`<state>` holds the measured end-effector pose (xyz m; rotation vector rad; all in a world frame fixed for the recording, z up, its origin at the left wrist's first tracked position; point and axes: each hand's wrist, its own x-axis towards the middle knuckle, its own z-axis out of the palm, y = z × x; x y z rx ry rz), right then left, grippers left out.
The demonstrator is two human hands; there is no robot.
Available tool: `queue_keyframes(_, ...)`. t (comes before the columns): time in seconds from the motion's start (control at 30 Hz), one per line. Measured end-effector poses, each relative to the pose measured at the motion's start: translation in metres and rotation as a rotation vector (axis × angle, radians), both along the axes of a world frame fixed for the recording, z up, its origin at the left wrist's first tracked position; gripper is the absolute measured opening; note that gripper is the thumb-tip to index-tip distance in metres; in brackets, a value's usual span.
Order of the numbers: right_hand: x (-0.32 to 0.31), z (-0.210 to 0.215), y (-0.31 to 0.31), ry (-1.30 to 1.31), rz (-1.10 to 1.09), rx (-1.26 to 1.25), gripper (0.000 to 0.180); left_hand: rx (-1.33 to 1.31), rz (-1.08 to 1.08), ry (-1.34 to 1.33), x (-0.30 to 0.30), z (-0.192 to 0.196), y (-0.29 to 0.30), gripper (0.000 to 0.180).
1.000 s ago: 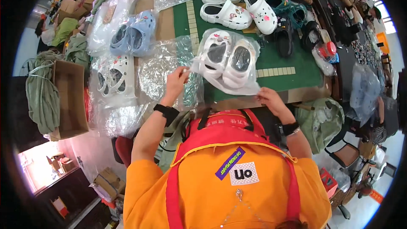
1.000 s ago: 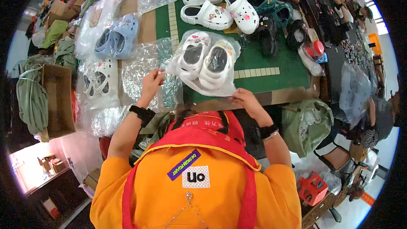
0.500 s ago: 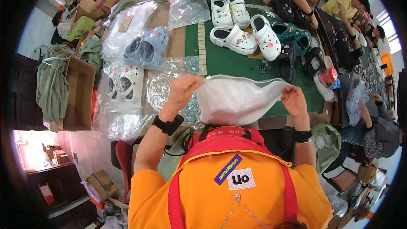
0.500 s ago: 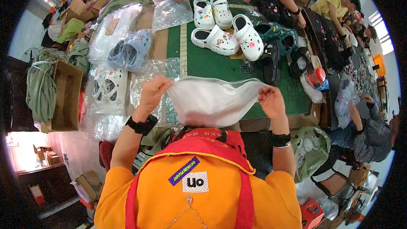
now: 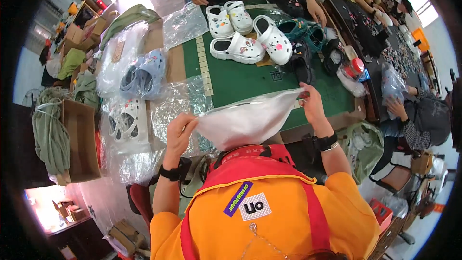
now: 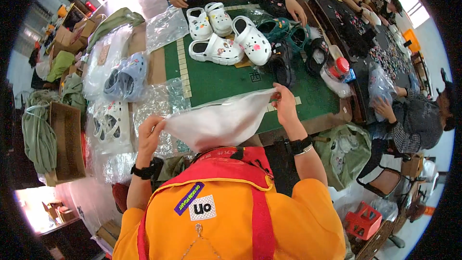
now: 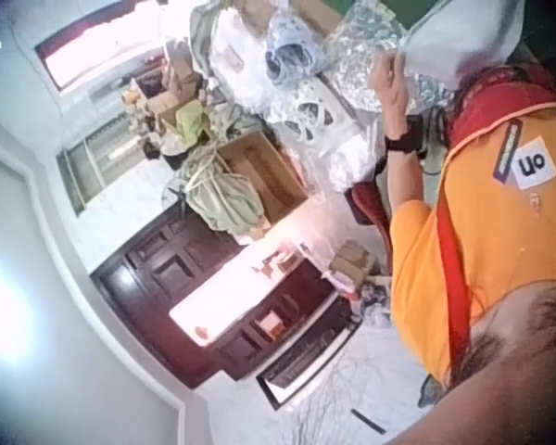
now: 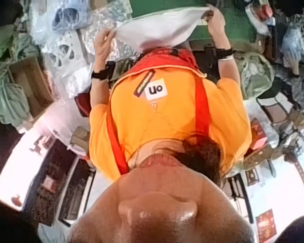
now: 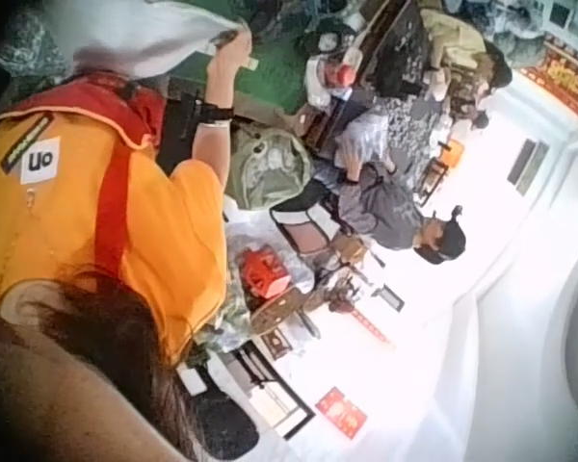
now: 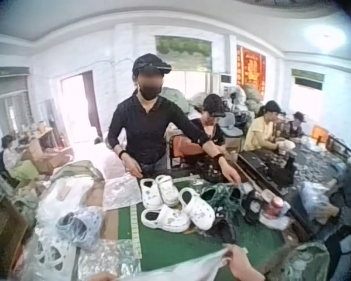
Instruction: Packing decorated clogs into individual plastic bags and then placing those into a larger transport bag.
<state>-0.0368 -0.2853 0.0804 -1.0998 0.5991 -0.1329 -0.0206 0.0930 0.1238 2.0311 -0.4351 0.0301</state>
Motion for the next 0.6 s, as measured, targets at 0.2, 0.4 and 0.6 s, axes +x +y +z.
queue_keyframes(0.2,-0.017,0.029,0.034,-0.195,0.374,-0.029,0.019,0.17,0.044,0.061,0.011,0.007,0.036,0.026)
queue_keyframes(0.4,-0.03,0.048,0.081,-0.247,0.575,0.013,0.015,0.419,-0.371,-0.208,0.001,0.047,-0.054,0.06)
queue_keyframes(0.6,-0.033,0.054,0.078,-0.267,0.746,-0.274,0.016,0.528,-0.403,-0.394,0.004,0.006,-0.087,0.057)
